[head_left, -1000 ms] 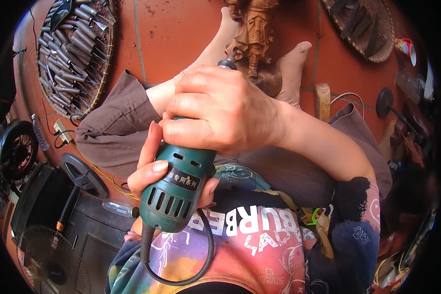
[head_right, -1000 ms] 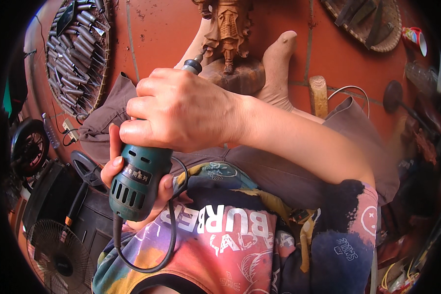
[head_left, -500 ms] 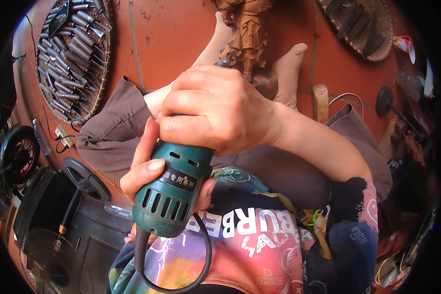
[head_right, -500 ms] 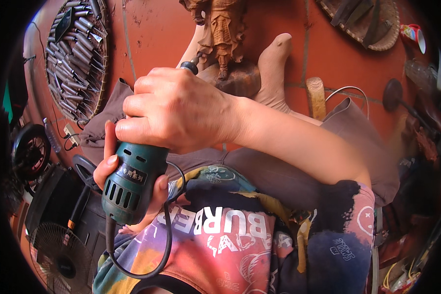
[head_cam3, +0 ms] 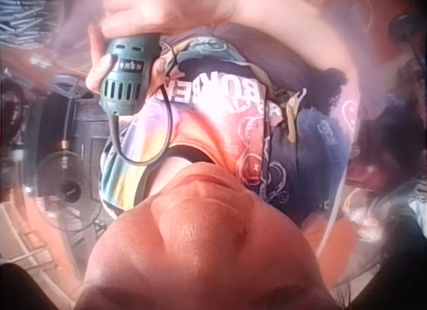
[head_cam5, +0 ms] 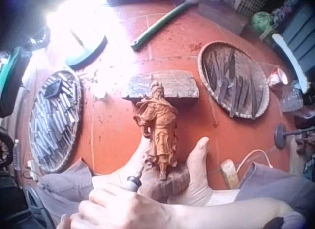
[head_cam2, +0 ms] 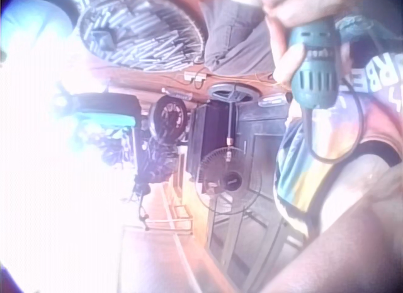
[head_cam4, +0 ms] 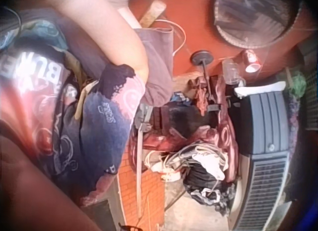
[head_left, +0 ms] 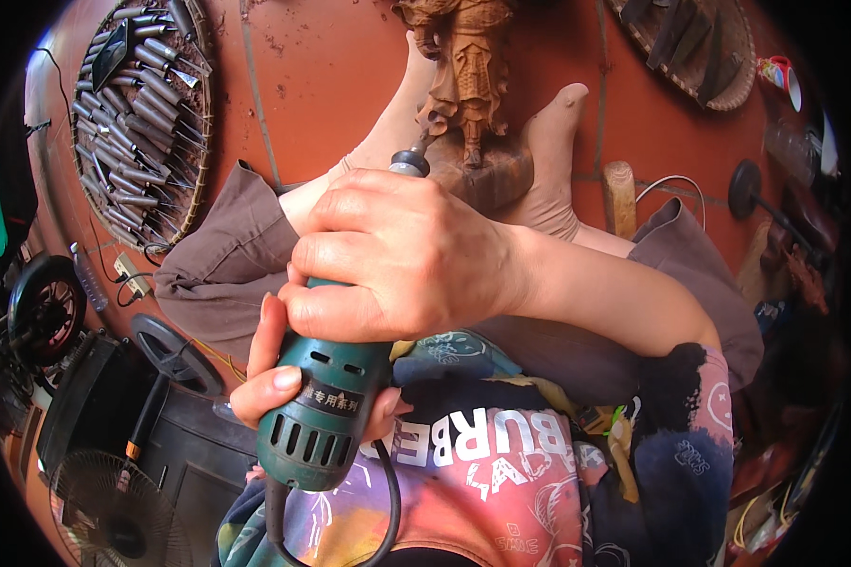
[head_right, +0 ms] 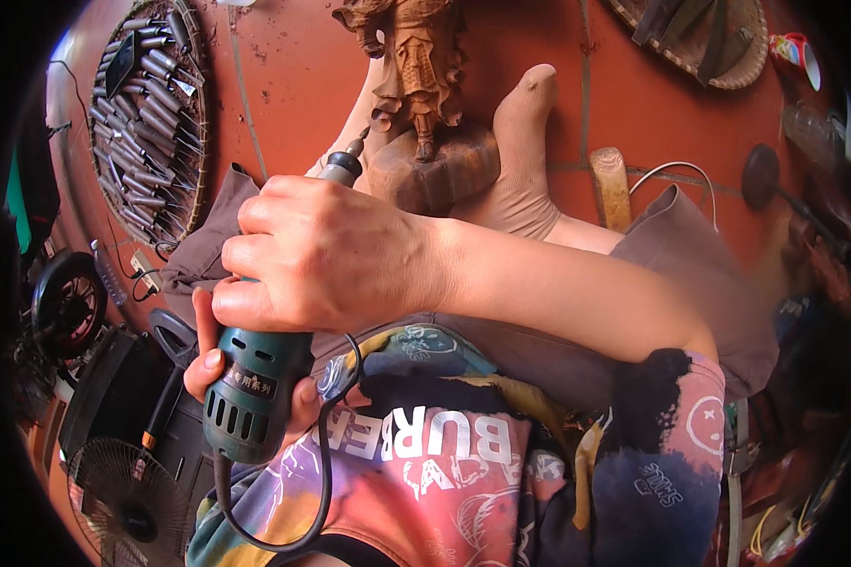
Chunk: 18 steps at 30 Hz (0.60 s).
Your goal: The person uses a rotary carving tool to shape and detail a wooden figurine held between their feet. They continuously adjust the tool's position and angle to refine the surface of the sculpture.
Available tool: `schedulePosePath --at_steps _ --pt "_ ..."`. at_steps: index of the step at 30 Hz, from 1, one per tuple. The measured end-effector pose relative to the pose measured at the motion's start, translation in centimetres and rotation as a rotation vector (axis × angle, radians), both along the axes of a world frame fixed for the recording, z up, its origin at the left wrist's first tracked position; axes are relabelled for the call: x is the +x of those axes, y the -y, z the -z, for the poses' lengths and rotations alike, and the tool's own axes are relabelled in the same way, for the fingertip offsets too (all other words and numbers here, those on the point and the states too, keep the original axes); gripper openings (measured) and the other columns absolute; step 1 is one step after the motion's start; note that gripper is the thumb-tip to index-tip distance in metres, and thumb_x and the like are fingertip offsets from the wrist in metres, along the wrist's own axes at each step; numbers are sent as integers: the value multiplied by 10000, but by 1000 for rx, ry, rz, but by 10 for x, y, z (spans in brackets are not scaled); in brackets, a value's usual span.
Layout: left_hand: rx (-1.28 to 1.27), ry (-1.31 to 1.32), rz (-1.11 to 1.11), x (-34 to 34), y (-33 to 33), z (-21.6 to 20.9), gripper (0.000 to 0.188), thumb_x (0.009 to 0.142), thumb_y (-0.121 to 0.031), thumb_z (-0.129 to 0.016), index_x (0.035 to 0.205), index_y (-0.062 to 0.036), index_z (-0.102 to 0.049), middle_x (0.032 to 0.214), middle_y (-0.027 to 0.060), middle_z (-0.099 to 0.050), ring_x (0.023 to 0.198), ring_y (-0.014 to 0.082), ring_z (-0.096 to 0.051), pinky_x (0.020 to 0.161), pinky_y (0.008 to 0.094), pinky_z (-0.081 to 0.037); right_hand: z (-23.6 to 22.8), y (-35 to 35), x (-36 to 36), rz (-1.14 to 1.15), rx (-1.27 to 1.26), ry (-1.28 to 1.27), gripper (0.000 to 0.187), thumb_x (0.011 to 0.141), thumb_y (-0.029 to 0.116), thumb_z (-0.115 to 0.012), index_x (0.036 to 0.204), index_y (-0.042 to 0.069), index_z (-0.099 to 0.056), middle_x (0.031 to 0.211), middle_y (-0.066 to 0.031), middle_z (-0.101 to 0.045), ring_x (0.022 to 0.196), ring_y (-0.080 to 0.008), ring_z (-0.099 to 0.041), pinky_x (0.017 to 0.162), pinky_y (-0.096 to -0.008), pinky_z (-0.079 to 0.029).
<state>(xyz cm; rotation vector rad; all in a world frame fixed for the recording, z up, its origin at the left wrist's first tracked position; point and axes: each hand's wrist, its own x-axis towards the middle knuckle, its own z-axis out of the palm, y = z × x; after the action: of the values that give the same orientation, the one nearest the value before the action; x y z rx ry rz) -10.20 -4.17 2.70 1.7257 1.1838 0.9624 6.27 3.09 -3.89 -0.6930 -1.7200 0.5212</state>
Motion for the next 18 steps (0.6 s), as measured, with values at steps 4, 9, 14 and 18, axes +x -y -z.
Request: schedulePosePath --at_steps 4,9,14,18 --pt "-79 -13 -8 2 -2 -4 834 699 -220 -894 1282 -174 -299 1454 318 -352 1273 416 -482 1069 447 -435 3 -2 3 12 -12 43 153 702 201 -662 793 111 -577 755 -18 -587 717 -208 -621 617 -340 -510" --pt "-120 -43 13 0 -3 -6 852 698 -208 -895 1291 -157 -286 1464 325 -327 1305 398 -466 1076 407 -429 3 -4 8 -13 -21 86 164 691 180 -679 798 95 -589 779 -31 -612 726 -224 -638 611 -341 -528" --pt "-135 -52 45 -2 -11 -3 846 701 -202 -892 1303 -138 -301 1490 283 -314 1331 378 -444 1080 394 -421 6 -5 10 -9 -34 99 163 691 185 -677 793 93 -590 784 -39 -617 734 -235 -646 614 -339 -531" --pt "-356 31 48 -7 -15 -13 778 730 -131 -862 1310 -166 -346 1529 249 -267 1365 366 -402 1095 425 -412 7 -7 11 15 -42 119 150 699 188 -671 793 99 -594 791 -42 -624 740 -235 -651 621 -335 -532"
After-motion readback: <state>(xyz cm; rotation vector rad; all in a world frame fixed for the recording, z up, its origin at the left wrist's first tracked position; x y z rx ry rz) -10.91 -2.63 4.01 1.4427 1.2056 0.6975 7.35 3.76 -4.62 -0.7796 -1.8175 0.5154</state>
